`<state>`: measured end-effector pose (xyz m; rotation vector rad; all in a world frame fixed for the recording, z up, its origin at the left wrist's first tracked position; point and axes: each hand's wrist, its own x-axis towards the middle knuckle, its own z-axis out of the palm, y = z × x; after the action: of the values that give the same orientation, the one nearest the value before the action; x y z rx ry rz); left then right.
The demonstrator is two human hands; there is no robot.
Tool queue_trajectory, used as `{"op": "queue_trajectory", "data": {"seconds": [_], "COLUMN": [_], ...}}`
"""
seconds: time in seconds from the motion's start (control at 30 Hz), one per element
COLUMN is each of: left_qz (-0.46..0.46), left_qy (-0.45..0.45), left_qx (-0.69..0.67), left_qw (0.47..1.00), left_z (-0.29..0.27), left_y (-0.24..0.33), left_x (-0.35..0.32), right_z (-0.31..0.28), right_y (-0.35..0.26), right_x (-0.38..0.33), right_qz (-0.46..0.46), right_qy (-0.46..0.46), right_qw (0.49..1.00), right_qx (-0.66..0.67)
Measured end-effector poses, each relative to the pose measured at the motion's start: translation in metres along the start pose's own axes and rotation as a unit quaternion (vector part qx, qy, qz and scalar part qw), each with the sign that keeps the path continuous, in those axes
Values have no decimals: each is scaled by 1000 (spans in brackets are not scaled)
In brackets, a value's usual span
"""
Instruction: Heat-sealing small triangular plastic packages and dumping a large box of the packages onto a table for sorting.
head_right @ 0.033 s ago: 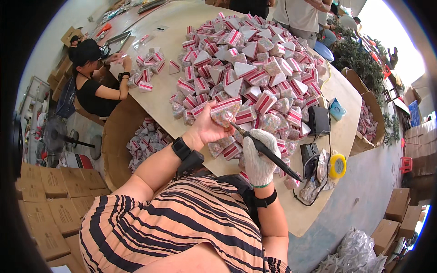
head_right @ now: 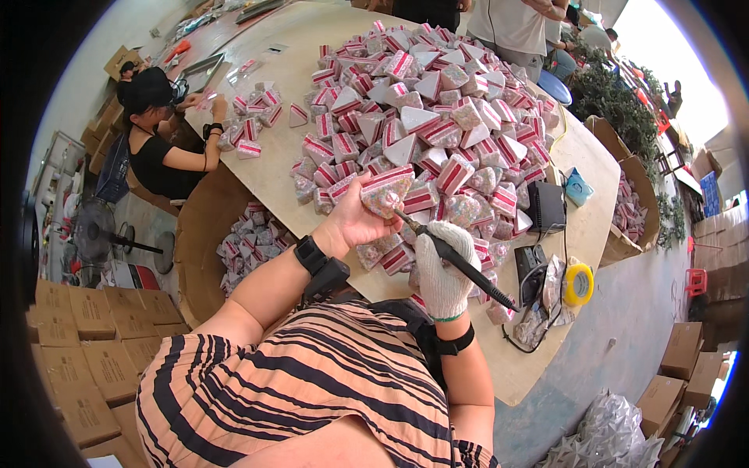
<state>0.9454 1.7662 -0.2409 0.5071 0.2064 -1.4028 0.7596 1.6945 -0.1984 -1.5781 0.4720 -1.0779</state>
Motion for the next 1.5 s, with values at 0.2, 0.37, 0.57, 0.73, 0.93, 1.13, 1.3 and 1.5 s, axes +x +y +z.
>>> {"op": "queue_trajectory", "data": {"seconds": [0.2,0.37,0.57,0.73,0.93,1.13,1.3,1.5], "left_qz": [-22,-14,-13,-15,-28,-27,-23,4], "left_qy": [-13,-13,-8,10,24,30,27,73], "left_qx": [-19,-12,-7,2,6,0,-4,-6], "left_qw": [1000,1000,1000,1000,999,999,999,997], "left_z": [-1,-1,-2,-1,-3,-9,-16,-32], "left_y": [1,-1,-3,-4,-6,-5,-4,6], "left_x": [1,3,7,8,10,9,5,-10], "right_z": [-1,-2,-6,-5,-5,0,5,15], "right_y": [2,4,4,3,2,2,2,11], "right_x": [1,2,3,4,6,7,7,2], "right_qz": [-3,-4,0,-20,6,-11,-17,102], "right_qy": [-1,-3,-11,-14,-25,-36,-48,-53], "right_qw": [1000,1000,1000,999,999,998,998,991], "right_qx": [4,-3,-25,-42,-30,-47,-35,70]}}
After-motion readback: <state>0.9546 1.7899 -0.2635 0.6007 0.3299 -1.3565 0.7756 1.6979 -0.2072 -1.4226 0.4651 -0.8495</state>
